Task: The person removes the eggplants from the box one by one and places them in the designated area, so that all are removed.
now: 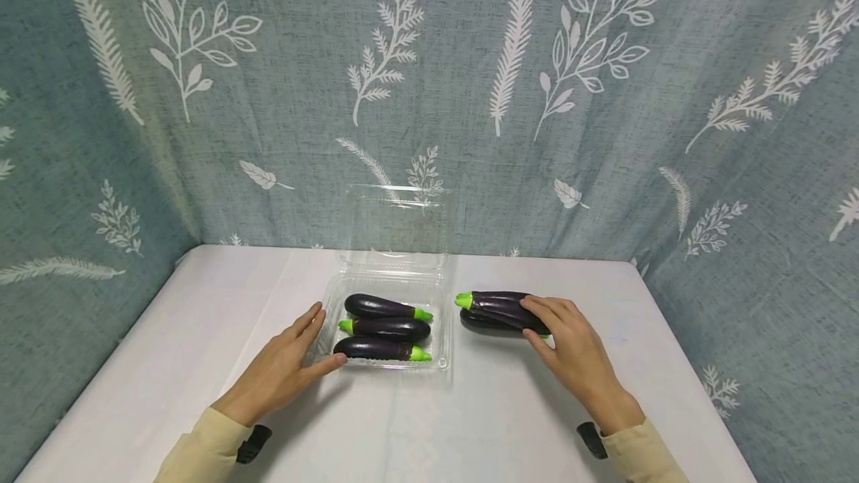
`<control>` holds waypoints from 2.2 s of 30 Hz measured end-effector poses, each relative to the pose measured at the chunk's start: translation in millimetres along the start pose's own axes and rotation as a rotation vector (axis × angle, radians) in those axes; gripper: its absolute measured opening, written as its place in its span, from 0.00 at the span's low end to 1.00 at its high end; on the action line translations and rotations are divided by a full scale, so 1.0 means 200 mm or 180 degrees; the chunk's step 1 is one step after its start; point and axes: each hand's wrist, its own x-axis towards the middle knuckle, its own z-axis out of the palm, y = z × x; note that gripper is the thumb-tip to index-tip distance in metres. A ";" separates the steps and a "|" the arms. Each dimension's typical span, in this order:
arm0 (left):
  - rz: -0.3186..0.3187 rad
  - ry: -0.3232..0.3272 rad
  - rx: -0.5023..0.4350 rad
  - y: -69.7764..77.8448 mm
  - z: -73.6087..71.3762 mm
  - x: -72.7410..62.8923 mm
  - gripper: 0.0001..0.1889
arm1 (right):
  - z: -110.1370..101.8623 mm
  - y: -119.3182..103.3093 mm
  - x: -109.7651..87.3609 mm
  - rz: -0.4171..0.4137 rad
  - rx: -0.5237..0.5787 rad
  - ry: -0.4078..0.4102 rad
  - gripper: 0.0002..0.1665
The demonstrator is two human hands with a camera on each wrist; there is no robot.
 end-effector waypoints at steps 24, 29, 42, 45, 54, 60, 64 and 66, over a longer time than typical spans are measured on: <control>0.0007 -0.0003 0.0041 0.00 0.00 0.01 0.50 | 0.11 0.05 -0.14 -0.0130 -0.0075 -0.0392 0.32; 0.0009 -0.0005 0.0057 0.01 -0.01 0.01 0.49 | 0.13 0.05 -0.15 -0.0146 -0.0082 -0.0370 0.33; -0.0012 -0.0009 0.0046 0.01 -0.01 0.00 0.50 | 0.15 0.06 -0.17 -0.0103 -0.0168 -0.0452 0.33; 0.0001 0.0012 0.0058 0.01 -0.01 0.00 0.50 | 0.15 0.07 -0.16 -0.0109 -0.0170 -0.0450 0.33; -0.0008 0.0017 0.0059 -0.01 0.00 0.00 0.50 | 0.16 0.08 -0.17 -0.0157 -0.0152 -0.0400 0.34; -0.0010 -0.0010 0.0058 0.00 0.00 0.01 0.50 | 0.14 0.08 -0.16 -0.0233 -0.0144 -0.0335 0.33; 0.0002 -0.0005 0.0074 0.00 0.00 0.01 0.50 | 0.11 0.07 -0.13 -0.0316 -0.0097 -0.0215 0.34; 0.0008 0.0003 0.0078 0.01 -0.01 0.00 0.49 | 0.10 0.07 -0.11 -0.0330 -0.0081 -0.0173 0.34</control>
